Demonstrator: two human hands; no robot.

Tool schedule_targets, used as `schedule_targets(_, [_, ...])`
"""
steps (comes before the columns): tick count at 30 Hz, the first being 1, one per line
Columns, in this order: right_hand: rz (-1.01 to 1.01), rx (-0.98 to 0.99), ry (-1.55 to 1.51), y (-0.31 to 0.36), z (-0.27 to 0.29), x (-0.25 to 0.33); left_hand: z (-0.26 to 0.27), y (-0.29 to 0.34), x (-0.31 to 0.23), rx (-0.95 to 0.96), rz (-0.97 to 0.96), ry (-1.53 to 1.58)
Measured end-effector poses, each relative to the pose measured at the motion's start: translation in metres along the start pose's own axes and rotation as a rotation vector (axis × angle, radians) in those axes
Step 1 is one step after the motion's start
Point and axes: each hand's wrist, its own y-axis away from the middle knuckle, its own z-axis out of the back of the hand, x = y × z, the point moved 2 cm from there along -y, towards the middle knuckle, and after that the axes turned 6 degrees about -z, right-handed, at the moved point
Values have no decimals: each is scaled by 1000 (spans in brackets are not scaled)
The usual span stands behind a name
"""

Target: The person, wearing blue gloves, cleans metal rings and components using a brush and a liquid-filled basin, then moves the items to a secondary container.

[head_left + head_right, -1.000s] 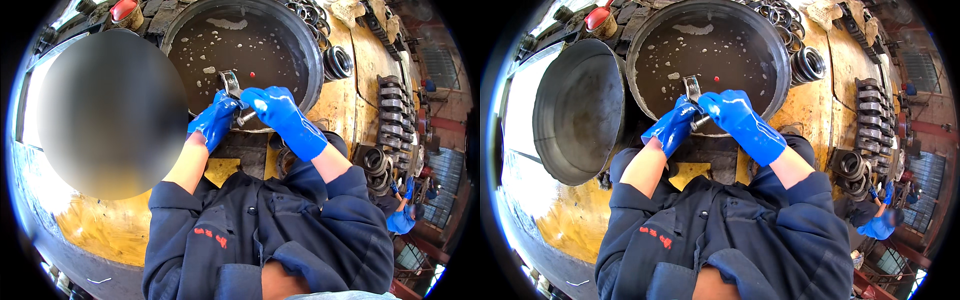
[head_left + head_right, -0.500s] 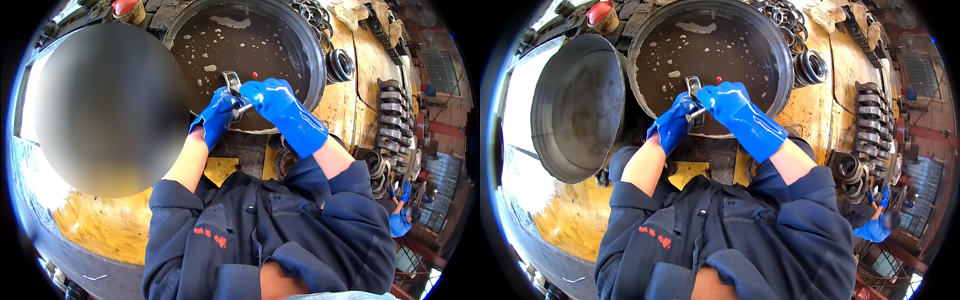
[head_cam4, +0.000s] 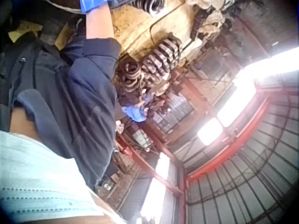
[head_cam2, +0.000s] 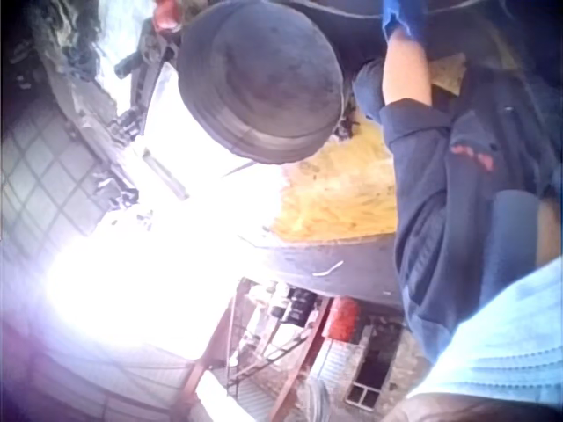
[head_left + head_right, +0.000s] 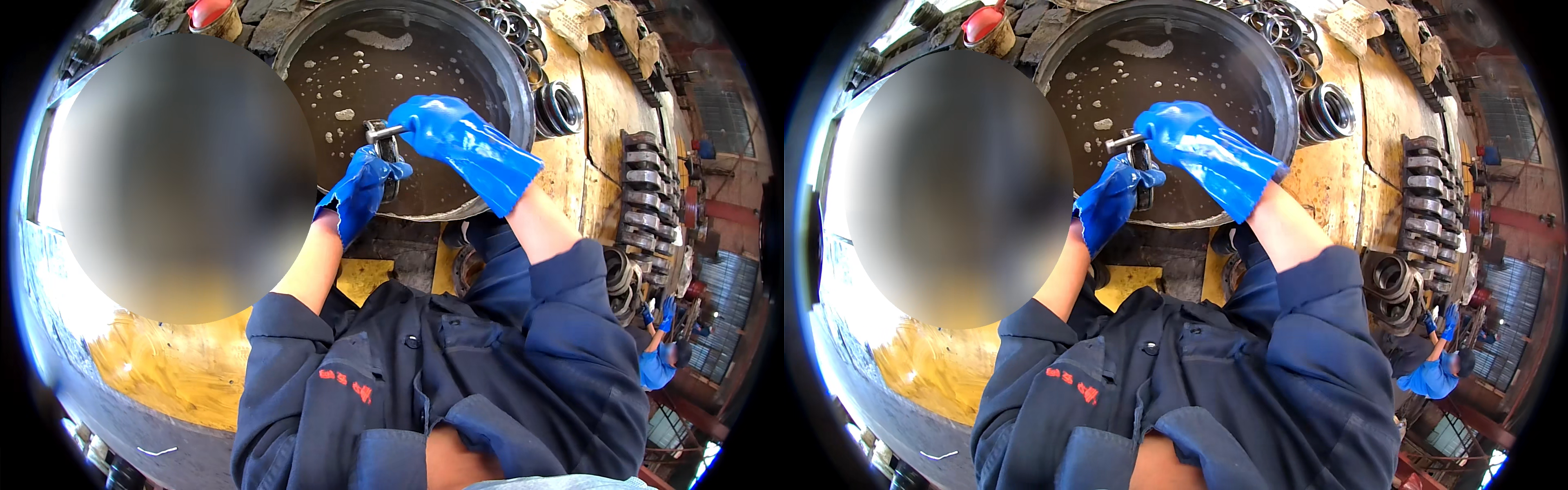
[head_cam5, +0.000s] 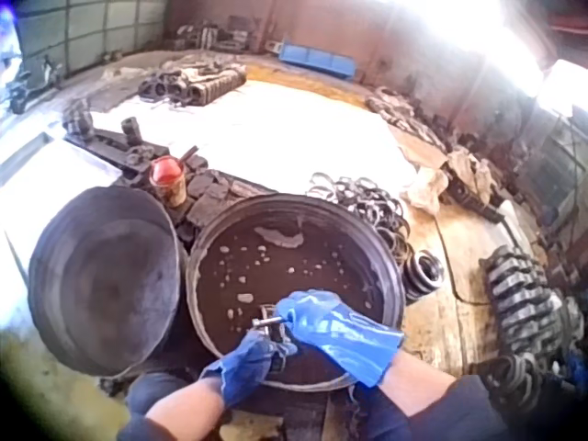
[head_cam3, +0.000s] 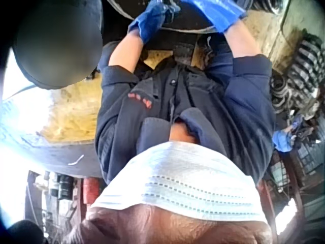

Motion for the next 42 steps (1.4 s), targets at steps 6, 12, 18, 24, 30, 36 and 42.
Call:
schedule_targets(6, [-88, -10, 10, 12, -20, 9, 10, -7, 15, -41, 34, 22])
schedule_targets(12, [-147, 118, 18, -19, -21, -18, 5, -9, 7, -70, 195, -31])
schedule_targets(18, [-53, 40, -25, -31, -32, -26, 2, -7, 6, -64, 118, -84])
schedule_targets(24, [-299, 275, -100, -58, -16, -16, 7, 2, -15, -46, 146, -77])
schedule_targets(30, [-262, 247, -176, -35, -13, -16, 23, -31, -1, -147, 193, 190])
schedule_targets(36, [-125, 12, -45, 10, -19, -8, 5, -28, 5, -167, 145, 151])
schedule_targets(42, [197, -307, 171, 92, -38, 35, 2, -1, 9, -98, 88, 72])
